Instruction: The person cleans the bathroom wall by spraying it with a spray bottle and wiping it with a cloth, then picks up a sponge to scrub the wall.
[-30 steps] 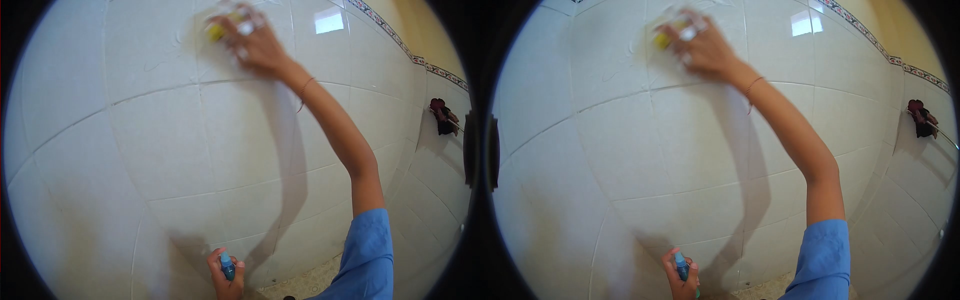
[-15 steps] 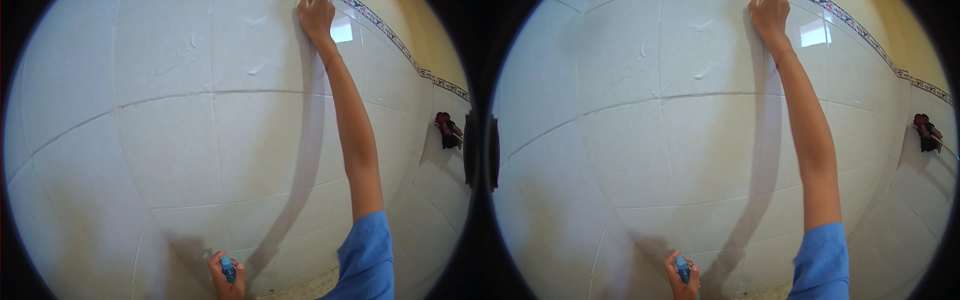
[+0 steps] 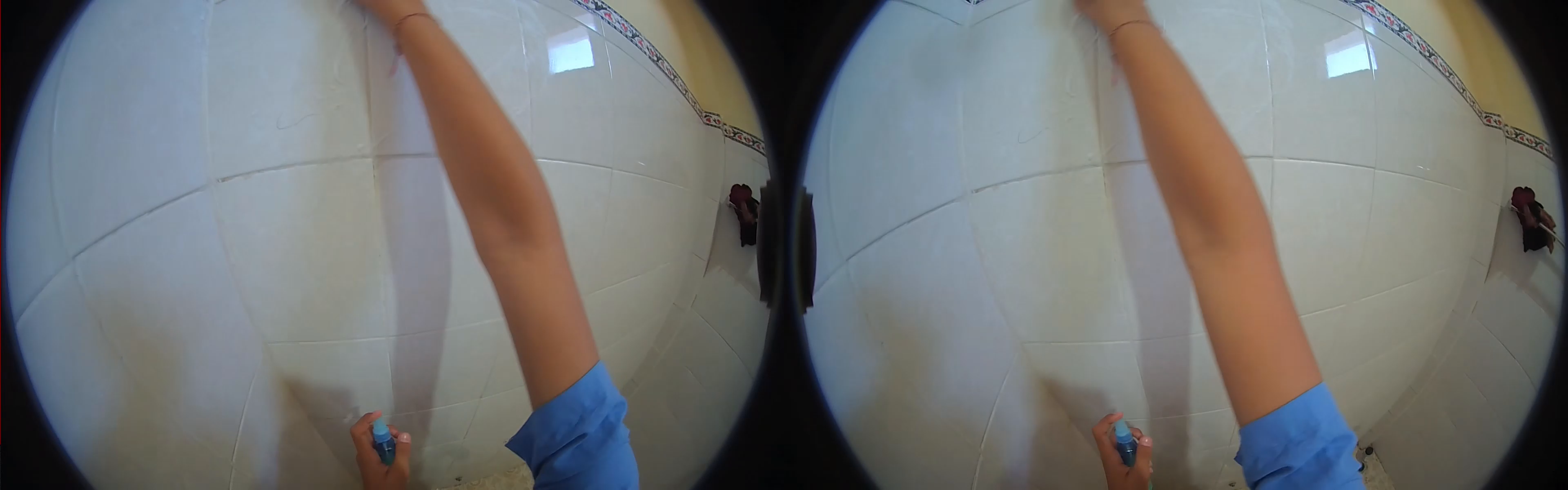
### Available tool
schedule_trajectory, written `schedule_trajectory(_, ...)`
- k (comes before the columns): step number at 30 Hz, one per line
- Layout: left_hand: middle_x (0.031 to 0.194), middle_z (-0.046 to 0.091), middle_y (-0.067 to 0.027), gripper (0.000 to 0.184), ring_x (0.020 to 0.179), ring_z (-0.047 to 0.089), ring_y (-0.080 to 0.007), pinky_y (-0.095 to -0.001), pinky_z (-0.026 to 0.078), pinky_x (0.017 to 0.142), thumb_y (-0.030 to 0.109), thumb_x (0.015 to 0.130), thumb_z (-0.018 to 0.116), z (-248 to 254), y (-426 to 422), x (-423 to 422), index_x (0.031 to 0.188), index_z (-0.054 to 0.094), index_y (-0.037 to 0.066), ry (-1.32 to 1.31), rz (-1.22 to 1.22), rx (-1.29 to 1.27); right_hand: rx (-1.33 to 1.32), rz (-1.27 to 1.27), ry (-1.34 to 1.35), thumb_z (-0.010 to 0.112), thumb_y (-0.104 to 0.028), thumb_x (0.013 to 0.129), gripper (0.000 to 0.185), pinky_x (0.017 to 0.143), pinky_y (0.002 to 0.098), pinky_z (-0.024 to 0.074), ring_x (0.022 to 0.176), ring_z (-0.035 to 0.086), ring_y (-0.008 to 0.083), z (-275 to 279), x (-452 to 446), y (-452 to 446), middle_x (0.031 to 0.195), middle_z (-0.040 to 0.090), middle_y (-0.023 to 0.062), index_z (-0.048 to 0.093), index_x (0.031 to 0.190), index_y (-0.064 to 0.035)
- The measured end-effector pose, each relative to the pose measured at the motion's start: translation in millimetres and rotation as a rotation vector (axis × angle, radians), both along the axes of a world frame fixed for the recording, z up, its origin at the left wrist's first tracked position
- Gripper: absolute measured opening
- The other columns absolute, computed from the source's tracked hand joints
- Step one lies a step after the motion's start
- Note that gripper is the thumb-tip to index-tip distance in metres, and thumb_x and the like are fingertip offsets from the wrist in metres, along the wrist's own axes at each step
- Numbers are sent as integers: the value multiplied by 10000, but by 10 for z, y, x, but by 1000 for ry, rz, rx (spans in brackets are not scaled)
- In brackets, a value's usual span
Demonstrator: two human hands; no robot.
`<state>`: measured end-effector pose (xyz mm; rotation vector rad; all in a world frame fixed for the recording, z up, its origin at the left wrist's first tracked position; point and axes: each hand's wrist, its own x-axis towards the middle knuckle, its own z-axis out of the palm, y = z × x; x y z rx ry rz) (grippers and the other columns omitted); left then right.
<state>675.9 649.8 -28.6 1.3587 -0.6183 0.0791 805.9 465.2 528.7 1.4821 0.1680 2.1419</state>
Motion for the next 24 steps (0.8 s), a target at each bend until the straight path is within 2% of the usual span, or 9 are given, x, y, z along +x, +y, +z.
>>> schedule_trajectory(2, 1000, 545, -33, 475, 860, 494, -116, -277, 448, 823, 156, 1000, 657, 24, 12, 2, 1415, 447, 67, 36, 26, 2, -206, 4, -122, 533, -108, 855, 544, 1222, 515, 265, 1334, 474, 514, -39, 538, 240, 1353, 556, 369, 530, 1325, 166)
schedule_trajectory(5, 998, 547, -35, 466, 853, 494, -118, -277, 448, 820, 136, 1000, 652, 29, 66, 52, 1414, 448, 70, 51, 44, 15, -557, 145, 442, 510, -31, 844, 460, 1194, 514, 326, 1296, 496, 492, -523, 484, 426, 1296, 578, 364, 581, 1250, 173)
schedule_trajectory(11, 1017, 546, -45, 452, 883, 503, -128, -291, 452, 825, 121, 1005, 645, -35, 209, 81, 1407, 448, 63, -147, 74, 88, -368, 35, -130, 535, -83, 900, 427, 1054, 496, 470, 1146, 616, 464, -380, 340, 308, 1201, 640, 353, 608, 1271, 117)
schedule_trajectory(13, 1024, 550, -53, 439, 897, 507, -140, -302, 455, 835, 129, 1010, 645, -119, 234, 89, 1400, 457, 59, -111, 114, 8, -263, 121, 502, 616, -151, 868, 149, 797, 480, 535, 739, 680, 357, -897, 417, 392, 734, 683, 174, 693, 810, -37)
schedule_trajectory(15, 1026, 550, -53, 431, 893, 507, -142, -301, 455, 838, 132, 1012, 643, -113, 282, 64, 1397, 462, 60, -102, 120, 25, -711, 140, 258, 605, -82, 803, 174, 935, 473, 502, 1097, 625, 392, -1419, 507, 413, 1230, 653, 247, 720, 891, 15)
schedule_trajectory(17, 1027, 549, -54, 424, 888, 507, -144, -300, 455, 842, 135, 1015, 641, -94, 290, 56, 1395, 467, 60, -97, 135, 36, -644, 89, 364, 629, -118, 877, 330, 1003, 467, 495, 1200, 598, 395, -1513, 242, 261, 1259, 650, 214, 652, 1178, 16)
schedule_trajectory(19, 1021, 541, -48, 423, 885, 505, -140, -298, 453, 846, 136, 1018, 637, -94, 318, 39, 1398, 467, 62, -15, 84, 66, 105, -42, 724, 650, -133, 883, 342, 979, 468, 527, 1209, 596, 409, -1069, 92, -31, 1302, 635, 198, 657, 1198, -2)
schedule_trajectory(23, 1013, 540, -44, 431, 880, 505, -135, -295, 453, 846, 117, 1016, 627, -190, 287, 63, 1409, 457, 70, -93, 98, 49, 122, 97, 539, 626, -139, 852, 201, 1103, 450, 448, 1159, 619, 394, -1238, -38, -72, 1200, 679, 203, 747, 933, 0)
schedule_trajectory(24, 1010, 542, -44, 440, 888, 507, -135, -299, 452, 854, 110, 1014, 624, -209, 268, 51, 1415, 448, 69, -56, 74, 24, -219, -70, 409, 650, -155, 853, 239, 1112, 448, 448, 1236, 589, 396, -1481, -154, -27, 1201, 676, 198, 746, 1017, -10)
